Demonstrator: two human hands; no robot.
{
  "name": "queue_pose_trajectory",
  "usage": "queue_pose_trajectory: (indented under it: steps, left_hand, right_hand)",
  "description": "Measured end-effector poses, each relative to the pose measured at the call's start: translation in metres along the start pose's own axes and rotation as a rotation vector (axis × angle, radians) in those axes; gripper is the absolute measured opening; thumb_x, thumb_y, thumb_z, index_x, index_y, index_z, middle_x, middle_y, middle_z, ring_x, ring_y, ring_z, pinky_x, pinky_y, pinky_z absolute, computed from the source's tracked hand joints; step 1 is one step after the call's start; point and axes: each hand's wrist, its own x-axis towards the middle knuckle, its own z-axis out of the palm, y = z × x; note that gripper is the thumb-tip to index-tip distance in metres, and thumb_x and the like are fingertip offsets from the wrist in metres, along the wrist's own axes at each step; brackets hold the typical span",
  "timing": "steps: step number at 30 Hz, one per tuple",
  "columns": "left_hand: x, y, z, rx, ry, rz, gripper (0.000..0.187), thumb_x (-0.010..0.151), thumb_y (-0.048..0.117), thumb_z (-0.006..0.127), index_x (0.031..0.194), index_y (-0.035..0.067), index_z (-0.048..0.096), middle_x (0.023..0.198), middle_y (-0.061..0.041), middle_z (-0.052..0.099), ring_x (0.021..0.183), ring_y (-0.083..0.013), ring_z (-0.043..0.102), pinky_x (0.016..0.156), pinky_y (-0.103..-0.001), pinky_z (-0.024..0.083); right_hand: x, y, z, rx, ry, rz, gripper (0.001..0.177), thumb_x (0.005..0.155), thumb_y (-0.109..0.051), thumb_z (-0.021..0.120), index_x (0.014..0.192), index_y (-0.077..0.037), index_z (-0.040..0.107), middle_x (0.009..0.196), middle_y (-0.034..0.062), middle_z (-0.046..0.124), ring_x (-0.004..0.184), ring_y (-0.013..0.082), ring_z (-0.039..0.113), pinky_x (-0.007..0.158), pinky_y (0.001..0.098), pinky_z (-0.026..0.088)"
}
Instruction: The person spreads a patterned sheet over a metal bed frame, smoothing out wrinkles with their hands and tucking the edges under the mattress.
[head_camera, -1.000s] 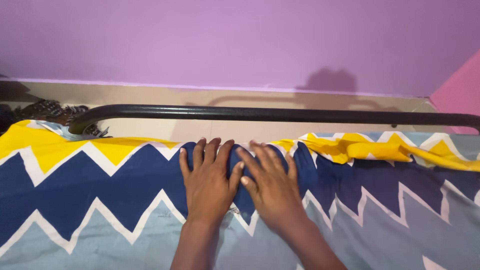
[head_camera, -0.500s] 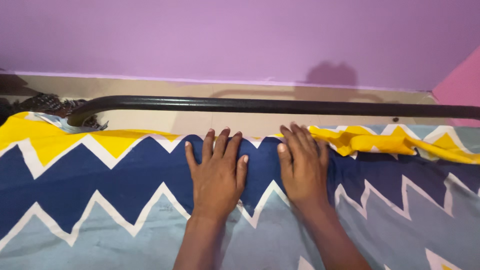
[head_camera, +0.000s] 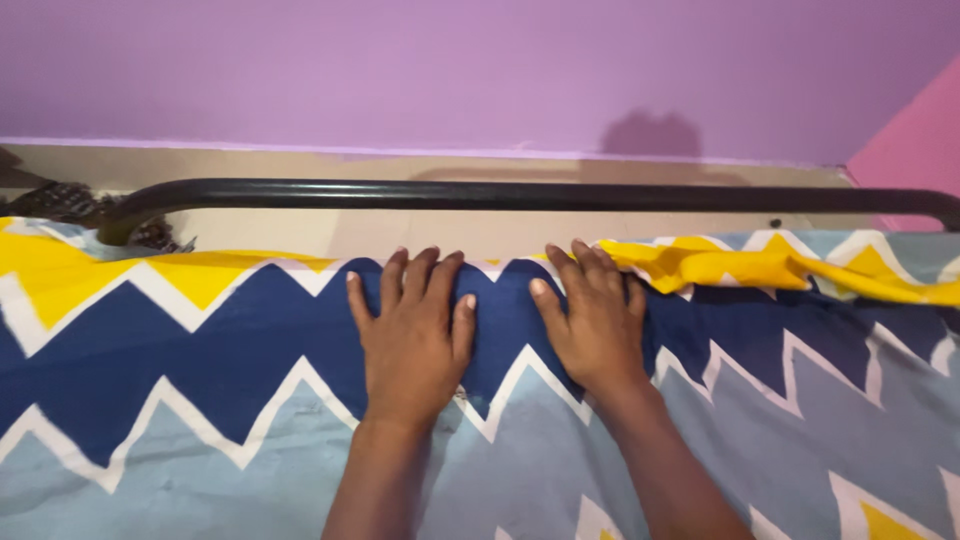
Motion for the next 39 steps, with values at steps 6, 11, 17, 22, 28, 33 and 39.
queue_pose_trajectory:
  steps: [6, 11, 17, 22, 28, 33, 39]
  left_hand:
    - [0.006, -0.002, 0.005, 0.027, -0.013, 0.008, 0.045, 0.097, 0.035, 0.052, 0.138, 0.017, 0.060, 0.142, -0.008, 0.058, 0.141, -0.0326, 0.039, 0.116, -0.069, 0.011]
    - [0.007, -0.002, 0.009, 0.049, -0.044, -0.018, 0.045, 0.097, 0.035, 0.051, 0.137, 0.018, 0.060, 0.141, -0.008, 0.057, 0.141, -0.0319, 0.040, 0.115, -0.069, 0.011]
    - [0.010, 0.004, 0.005, 0.064, -0.030, -0.032, 0.045, 0.096, 0.033, 0.054, 0.138, 0.017, 0.059, 0.143, -0.009, 0.055, 0.142, -0.0341, 0.038, 0.115, -0.069, 0.013]
    - [0.016, 0.022, 0.033, 0.141, -0.023, -0.246, 0.045, 0.086, 0.019, 0.059, 0.131, 0.015, 0.064, 0.144, -0.014, 0.055, 0.144, -0.0398, 0.033, 0.112, -0.068, 0.014]
    - [0.003, 0.055, 0.045, -0.083, 0.191, -0.199, 0.036, 0.095, 0.012, 0.050, 0.122, 0.017, 0.074, 0.135, -0.001, 0.068, 0.149, -0.0319, 0.042, 0.123, -0.065, 0.018]
    - [0.012, 0.061, 0.041, 0.023, 0.165, -0.131, 0.047, 0.092, 0.049, 0.063, 0.117, 0.009, 0.073, 0.127, -0.009, 0.067, 0.138, -0.0388, 0.043, 0.114, -0.068, 0.017]
    - [0.008, 0.062, 0.049, 0.075, 0.181, -0.128, 0.046, 0.095, 0.047, 0.060, 0.120, 0.010, 0.072, 0.128, -0.010, 0.066, 0.139, -0.0393, 0.043, 0.114, -0.069, 0.017]
  right_hand:
    - [0.003, -0.011, 0.003, -0.041, 0.009, 0.053, 0.053, 0.101, -0.049, 0.047, 0.141, -0.017, 0.058, 0.150, 0.0152, 0.050, 0.145, 0.0342, 0.038, 0.112, 0.0624, 0.020]
    - [0.006, -0.010, 0.004, -0.036, 0.012, 0.042, 0.052, 0.101, -0.049, 0.047, 0.140, -0.017, 0.060, 0.149, 0.0143, 0.053, 0.144, 0.0345, 0.039, 0.111, 0.0634, 0.021]
    - [0.011, -0.009, 0.003, 0.009, 0.009, 0.080, 0.051, 0.097, -0.050, 0.051, 0.137, -0.019, 0.062, 0.147, 0.0139, 0.053, 0.142, 0.0345, 0.040, 0.110, 0.0638, 0.020]
    - [0.007, 0.000, 0.009, 0.042, 0.017, 0.067, 0.050, 0.099, -0.048, 0.054, 0.137, -0.017, 0.063, 0.146, 0.0146, 0.055, 0.143, 0.0349, 0.041, 0.111, 0.0637, 0.020]
    - [0.005, 0.008, 0.014, 0.107, 0.094, 0.013, 0.045, 0.101, -0.046, 0.056, 0.134, -0.018, 0.066, 0.144, 0.0141, 0.058, 0.141, 0.0356, 0.043, 0.111, 0.0626, 0.022]
    - [0.006, 0.009, 0.015, 0.122, 0.128, 0.009, 0.042, 0.100, -0.040, 0.056, 0.134, -0.019, 0.066, 0.143, 0.0125, 0.060, 0.142, 0.0326, 0.045, 0.112, 0.0607, 0.024]
    - [0.002, 0.012, 0.018, 0.170, 0.116, -0.013, 0.042, 0.099, -0.037, 0.059, 0.136, -0.017, 0.065, 0.144, 0.0135, 0.059, 0.142, 0.0349, 0.045, 0.112, 0.0603, 0.026]
